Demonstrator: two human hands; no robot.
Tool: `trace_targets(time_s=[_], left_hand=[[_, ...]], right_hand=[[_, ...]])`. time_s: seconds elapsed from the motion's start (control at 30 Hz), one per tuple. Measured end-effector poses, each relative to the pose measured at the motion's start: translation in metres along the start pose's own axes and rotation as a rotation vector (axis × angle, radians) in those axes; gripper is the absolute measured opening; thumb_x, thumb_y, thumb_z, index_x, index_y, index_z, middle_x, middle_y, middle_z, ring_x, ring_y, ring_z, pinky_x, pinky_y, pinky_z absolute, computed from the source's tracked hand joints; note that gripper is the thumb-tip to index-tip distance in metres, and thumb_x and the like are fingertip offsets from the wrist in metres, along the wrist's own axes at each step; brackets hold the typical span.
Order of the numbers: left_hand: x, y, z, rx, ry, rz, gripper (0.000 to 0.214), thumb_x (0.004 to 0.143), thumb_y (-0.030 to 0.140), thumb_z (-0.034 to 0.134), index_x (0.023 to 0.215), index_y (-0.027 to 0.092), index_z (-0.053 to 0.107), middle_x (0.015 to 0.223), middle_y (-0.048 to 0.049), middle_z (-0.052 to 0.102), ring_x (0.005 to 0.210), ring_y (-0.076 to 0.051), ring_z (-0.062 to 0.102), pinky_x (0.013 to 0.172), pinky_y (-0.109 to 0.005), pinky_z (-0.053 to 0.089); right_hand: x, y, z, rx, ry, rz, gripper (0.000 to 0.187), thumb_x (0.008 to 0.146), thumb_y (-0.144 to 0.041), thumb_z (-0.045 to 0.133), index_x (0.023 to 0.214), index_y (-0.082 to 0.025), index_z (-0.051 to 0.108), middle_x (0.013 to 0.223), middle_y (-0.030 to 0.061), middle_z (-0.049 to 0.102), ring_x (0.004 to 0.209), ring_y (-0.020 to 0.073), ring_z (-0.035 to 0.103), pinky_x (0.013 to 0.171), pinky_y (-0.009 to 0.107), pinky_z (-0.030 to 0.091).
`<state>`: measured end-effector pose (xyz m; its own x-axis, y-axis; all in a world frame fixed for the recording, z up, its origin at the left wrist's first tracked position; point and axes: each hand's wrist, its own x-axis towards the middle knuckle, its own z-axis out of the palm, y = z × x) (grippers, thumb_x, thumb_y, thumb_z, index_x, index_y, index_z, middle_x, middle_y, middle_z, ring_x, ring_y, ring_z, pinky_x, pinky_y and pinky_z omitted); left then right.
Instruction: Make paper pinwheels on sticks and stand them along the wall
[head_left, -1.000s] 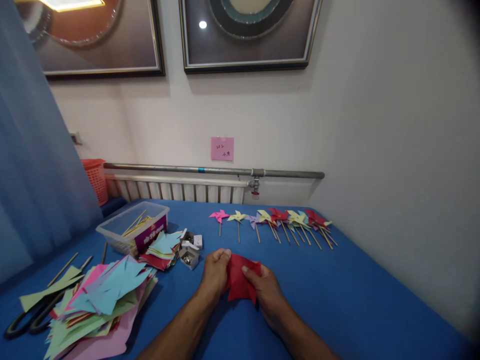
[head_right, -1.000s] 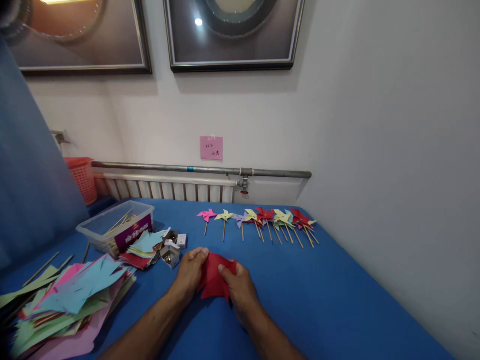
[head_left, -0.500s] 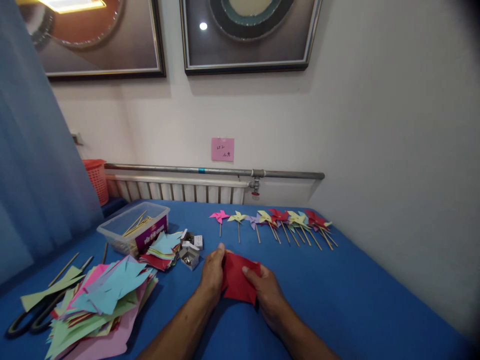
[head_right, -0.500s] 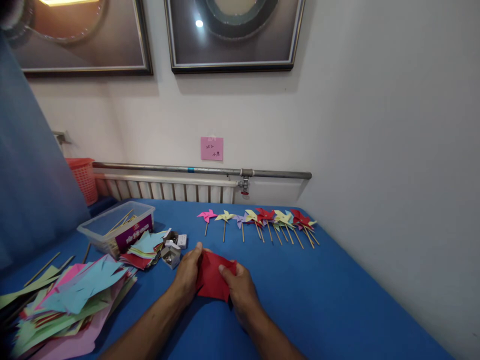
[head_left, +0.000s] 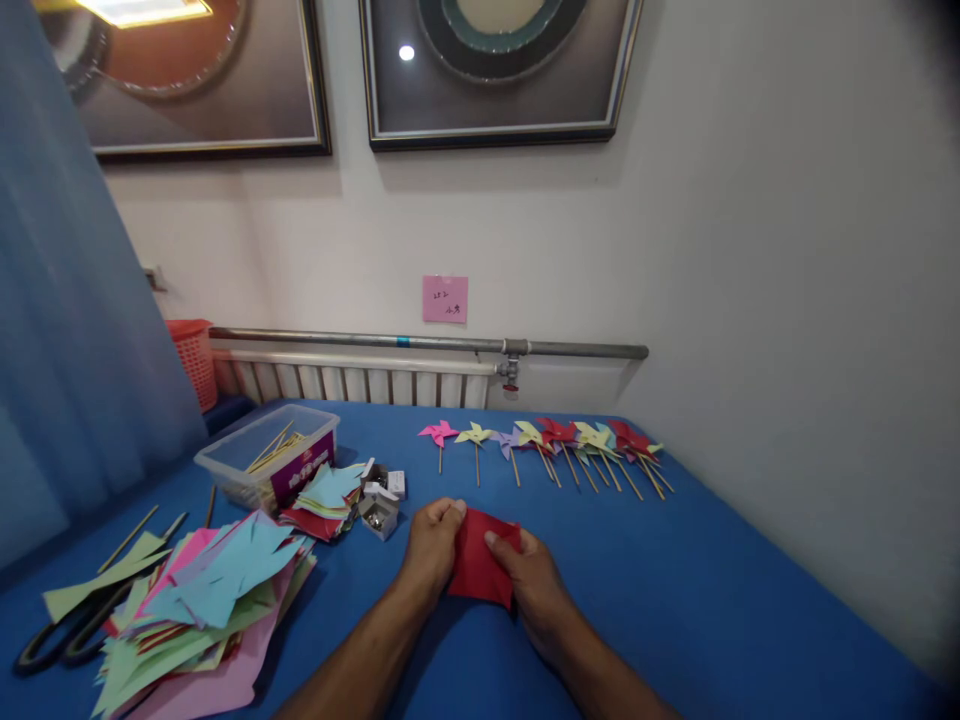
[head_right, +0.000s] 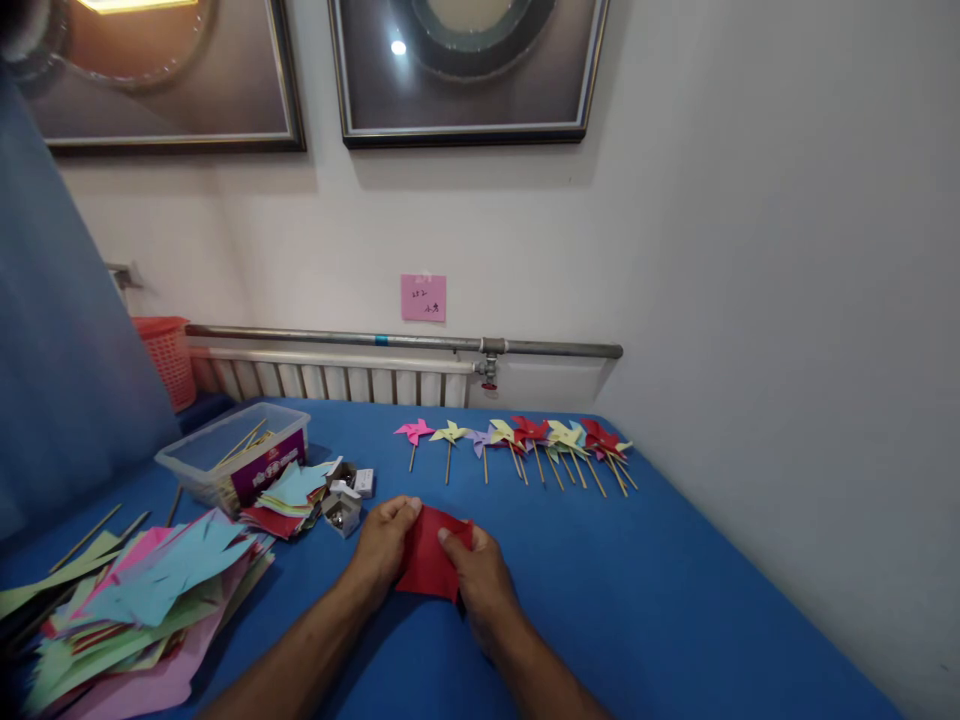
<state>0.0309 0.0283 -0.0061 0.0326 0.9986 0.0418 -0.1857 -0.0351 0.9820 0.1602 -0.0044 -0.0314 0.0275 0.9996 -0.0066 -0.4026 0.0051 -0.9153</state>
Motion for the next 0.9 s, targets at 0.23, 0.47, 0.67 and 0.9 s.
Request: trace_targets(time_s=[0.23,0.47,0.67,0.9], left_hand=[[-0.004,0.012,0.002,-0.069,0.049,0.007,0.059,0.057,0.068,0.075,0.053,0.020,0.041,0.047,0.0092,0.033,0.047,-0.006,0.027,0.047,-0.022,0.022],[-0.006,0.008,0.004,-0.118,-0.099,-0.114,0.043,0.049,0.045,0.086,0.068,0.013,0.065,0.057,0.0009,0.061,0.049,-0.010,0.050,0.052,-0.023,0.039],[-0.005,0.002,0.005,-0.114,-0.108,-0.154,0.033,0.050,0.032,0.084,0.072,0.012,0.069,0.062,-0.0043,0.069,0.052,-0.015,0.059,0.054,-0.025,0.044],[-0.005,-0.002,0.005,-0.112,-0.122,-0.193,0.036,0.051,0.030,0.083,0.079,0.009,0.072,0.067,-0.0079,0.073,0.056,-0.018,0.064,0.060,-0.029,0.050]], right_hand=[[0.001,-0.002,0.002,0.044,-0.009,0.030,0.043,0.065,-0.048,0.086,0.092,-0.017,0.075,0.083,0.0085,0.080,0.087,0.0300,0.074,0.082,0.042,0.057],[0.004,0.000,0.000,0.087,0.032,0.017,0.046,0.064,-0.049,0.086,0.094,-0.017,0.074,0.085,0.0075,0.080,0.078,0.0267,0.074,0.080,0.041,0.056],[0.008,0.002,-0.006,0.052,0.098,-0.031,0.039,0.062,-0.048,0.088,0.080,-0.019,0.069,0.070,0.0016,0.074,0.064,0.0198,0.067,0.065,0.031,0.051],[0.010,-0.001,-0.013,-0.018,0.104,-0.071,0.034,0.069,-0.049,0.083,0.076,-0.020,0.067,0.066,-0.0004,0.070,0.059,0.0159,0.060,0.059,0.027,0.046]])
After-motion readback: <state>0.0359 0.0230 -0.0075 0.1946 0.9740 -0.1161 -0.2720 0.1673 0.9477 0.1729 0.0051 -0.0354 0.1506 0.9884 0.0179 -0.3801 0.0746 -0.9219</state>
